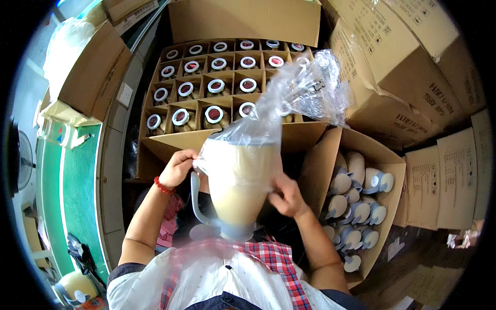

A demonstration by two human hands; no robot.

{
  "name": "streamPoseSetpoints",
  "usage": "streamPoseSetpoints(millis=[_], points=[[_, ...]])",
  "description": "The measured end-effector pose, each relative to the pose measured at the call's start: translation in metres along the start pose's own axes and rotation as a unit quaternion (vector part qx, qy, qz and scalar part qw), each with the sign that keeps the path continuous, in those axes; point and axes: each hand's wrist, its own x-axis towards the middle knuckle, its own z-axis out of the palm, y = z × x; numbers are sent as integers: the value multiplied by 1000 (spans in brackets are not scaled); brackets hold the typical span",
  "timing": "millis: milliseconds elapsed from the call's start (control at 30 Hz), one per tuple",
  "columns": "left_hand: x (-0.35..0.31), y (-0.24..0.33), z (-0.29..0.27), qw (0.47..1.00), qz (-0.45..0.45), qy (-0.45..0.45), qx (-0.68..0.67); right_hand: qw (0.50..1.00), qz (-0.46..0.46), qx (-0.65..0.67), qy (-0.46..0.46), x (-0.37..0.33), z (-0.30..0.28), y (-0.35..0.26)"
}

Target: The person places white plastic rings into compartments of a cardboard box. Then, the person unpacks beige containers from a box, opens them, inserts a metal strainer, and closes them with lids. The person handles the containers one at a time.

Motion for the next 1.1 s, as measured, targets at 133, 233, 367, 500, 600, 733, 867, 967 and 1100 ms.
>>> streamPoseSetpoints(millis=[133, 233, 367, 500, 600, 733, 867, 967, 1100], points=[[-23, -2, 29, 963, 17, 152, -220, 995, -70, -47, 47, -17, 19, -14], [-36, -14, 53, 905, 13, 258, -340, 995, -52, -60, 67, -24, 23, -10], [-62, -43, 52, 924, 112, 333, -151, 982, -107, -153, 18, -43, 30, -17], [-122, -33, 33, 928, 124, 190, 295, 976, -119, -169, -62, -76, 30, -30], [-167, -17, 31, 957, -3, 13, 288, 980, -103, -126, -111, -91, 25, -31], [-157, -11, 27, 934, 62, 70, 346, 987, -38, -108, -113, -98, 27, -32], [-138, 2, 31, 764, 176, 36, 620, 984, 25, -45, -172, -101, 11, -39], [-110, 2, 32, 709, 245, -18, 661, 975, 61, -67, -201, -96, 12, -51], [-98, 8, 34, 692, 309, -117, 641, 979, 96, -113, -139, -85, 5, -84]])
